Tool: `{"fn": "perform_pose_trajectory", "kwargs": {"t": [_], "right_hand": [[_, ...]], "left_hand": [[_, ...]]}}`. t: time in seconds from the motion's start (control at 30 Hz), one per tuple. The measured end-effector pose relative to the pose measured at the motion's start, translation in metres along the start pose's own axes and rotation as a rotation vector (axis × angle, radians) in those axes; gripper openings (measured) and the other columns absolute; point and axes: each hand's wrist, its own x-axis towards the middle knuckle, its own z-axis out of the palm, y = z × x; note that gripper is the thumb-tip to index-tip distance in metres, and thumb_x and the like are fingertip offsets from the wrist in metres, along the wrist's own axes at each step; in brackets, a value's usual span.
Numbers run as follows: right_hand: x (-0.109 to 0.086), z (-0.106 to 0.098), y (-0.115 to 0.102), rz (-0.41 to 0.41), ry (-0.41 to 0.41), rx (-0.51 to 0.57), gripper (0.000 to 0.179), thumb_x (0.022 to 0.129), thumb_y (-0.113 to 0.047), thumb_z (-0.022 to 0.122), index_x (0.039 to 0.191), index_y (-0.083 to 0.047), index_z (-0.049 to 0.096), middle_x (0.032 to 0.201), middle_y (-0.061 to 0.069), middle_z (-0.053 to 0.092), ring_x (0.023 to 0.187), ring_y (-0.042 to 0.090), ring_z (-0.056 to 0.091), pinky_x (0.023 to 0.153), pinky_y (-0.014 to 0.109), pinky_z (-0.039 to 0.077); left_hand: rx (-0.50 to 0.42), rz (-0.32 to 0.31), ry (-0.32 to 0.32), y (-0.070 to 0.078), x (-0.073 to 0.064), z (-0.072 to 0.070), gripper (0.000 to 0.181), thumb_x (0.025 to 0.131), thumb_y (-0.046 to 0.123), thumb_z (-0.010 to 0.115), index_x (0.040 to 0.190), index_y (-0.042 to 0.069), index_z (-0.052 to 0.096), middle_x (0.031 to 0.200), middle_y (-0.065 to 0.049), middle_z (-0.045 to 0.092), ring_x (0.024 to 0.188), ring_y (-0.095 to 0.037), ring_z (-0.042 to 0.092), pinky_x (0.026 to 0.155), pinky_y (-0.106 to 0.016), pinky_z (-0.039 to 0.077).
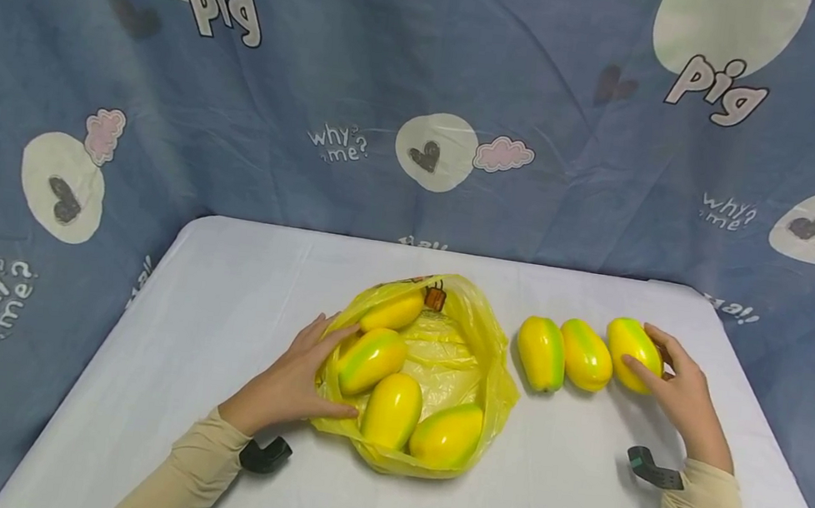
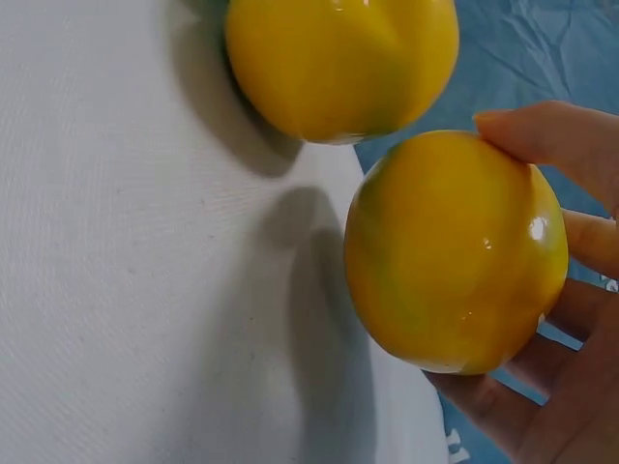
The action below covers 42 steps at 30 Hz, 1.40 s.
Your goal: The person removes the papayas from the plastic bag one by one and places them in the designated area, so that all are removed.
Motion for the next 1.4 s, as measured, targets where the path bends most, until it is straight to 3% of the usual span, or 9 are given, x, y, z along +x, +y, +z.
{"fn": "perform_pose_trajectory", "kwargs": {"t": [0.53,0.83,1.4], "right_hand": [[0.0029,0.0055,0.0026,0.047,-0.073,-0.026,0.076,0.103,-0.043,0.062,0.160,-0.004,0.032,0.158,0.035,0.036,0.140,0.062,0.034,0.107,0.079,0.034],[0.0019,0.0060,0.0026,0.036,-0.066,-0.016,0.075,0.104,-0.043,0.061,0.160,-0.003,0.032,0.161,0.034,0.034,0.140,0.063,0.035,0.108,0.079,0.032],[0.0019,0.0082,0.0012,0.003,-0.027,-0.015,0.073,0.101,-0.036,0.067,0.157,-0.001,0.037,0.155,0.033,0.043,0.138,0.054,0.040,0.107,0.076,0.036]], "left_hand": [[0.001,-0.013,-0.001,0.0028,-0.0010,0.0001,0.119,0.067,0.066,0.089,0.163,0.034,0.028,0.175,-0.011,0.011,0.161,-0.041,0.006,0.116,-0.076,0.029],[0.004,-0.001,0.004,0.0017,-0.0002,0.0006,0.118,0.067,0.067,0.089,0.163,0.034,0.028,0.175,-0.010,0.012,0.161,-0.041,0.006,0.116,-0.076,0.030],[0.007,-0.004,0.002,0.0004,-0.0010,0.0001,0.119,0.066,0.069,0.087,0.163,0.036,0.027,0.175,-0.010,0.011,0.162,-0.040,0.005,0.116,-0.076,0.030]]}}
